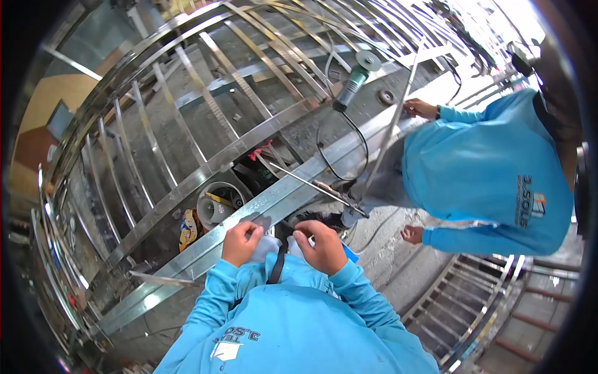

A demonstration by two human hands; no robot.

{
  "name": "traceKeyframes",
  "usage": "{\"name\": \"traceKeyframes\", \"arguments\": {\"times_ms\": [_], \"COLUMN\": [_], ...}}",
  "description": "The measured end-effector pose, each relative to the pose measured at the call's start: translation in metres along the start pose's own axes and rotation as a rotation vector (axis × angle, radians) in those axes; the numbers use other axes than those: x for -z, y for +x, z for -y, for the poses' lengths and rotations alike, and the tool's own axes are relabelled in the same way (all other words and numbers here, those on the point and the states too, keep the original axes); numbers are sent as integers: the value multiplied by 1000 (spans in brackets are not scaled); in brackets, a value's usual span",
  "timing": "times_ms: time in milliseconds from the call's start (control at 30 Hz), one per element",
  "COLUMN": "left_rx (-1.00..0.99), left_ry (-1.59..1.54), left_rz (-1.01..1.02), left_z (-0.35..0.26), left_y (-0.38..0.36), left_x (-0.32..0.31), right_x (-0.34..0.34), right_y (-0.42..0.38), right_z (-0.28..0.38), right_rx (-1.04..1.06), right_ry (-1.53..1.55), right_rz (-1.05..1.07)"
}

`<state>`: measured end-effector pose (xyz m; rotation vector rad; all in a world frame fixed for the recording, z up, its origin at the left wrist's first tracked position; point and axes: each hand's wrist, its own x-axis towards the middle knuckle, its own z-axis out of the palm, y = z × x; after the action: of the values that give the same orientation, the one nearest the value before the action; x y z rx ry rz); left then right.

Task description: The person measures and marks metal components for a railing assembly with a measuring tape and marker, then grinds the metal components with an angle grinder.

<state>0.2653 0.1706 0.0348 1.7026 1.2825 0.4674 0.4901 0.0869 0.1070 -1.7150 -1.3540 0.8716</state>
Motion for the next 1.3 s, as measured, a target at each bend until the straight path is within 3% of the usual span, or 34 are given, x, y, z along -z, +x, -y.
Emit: {"name": "traceKeyframes", "arguments": {"times_ms": [167,267,400,433,533,600,667,767,800,900,1000,1133,1167,1267,1300], "left_rx": [-121,-589,-989,-1058,-1046,-974,-993,-700,-769,-954,-921,-976,-966,-1002,-931], "left_ry": [-38,360,416,454,598,763,913,1058,1055,1007,996,1012,1021,1024,1028], "left_rz": [164,71,202,142,73,63,86,480,494,508,496,453,457,428,463], "left_z": [-21,-30,-49,-69,-95,-127,-155,-136,-128,-115,-111,-128,-132,-133,-141], "left_y": [32,54,64,63,81,98,122,153,160,170,168,161,160,167,163], "left_x": [-36,-61,-75,-69,-60,-50,-51,-51,-51,-54,-55,-47,-46,-45,-46], "right_x": [-3,2,5,2,-12,-34,-67,-89,-88,-82,-88,-67,-58,-74,-76], "right_y": [19,16,-6,-13,-32,-31,-17,19,31,46,56,93,101,131,134], "right_z": [26,32,1,-16,-70,-122,-160,-181,-177,-168,-167,-149,-142,-144,-144], "right_rx": [166,166,53,42,-476,-529,-496,-179,-90,-95,-121,198,315,940,926], "right_ry": [-174,-73,49,62,767,1303,1615,2094,2194,2090,1879,1920,1989,2290,2284], "right_rz": [-162,-255,-313,-319,-175,-132,-249,-350,-408,-572,-662,-756,-692,-565,-655]}}
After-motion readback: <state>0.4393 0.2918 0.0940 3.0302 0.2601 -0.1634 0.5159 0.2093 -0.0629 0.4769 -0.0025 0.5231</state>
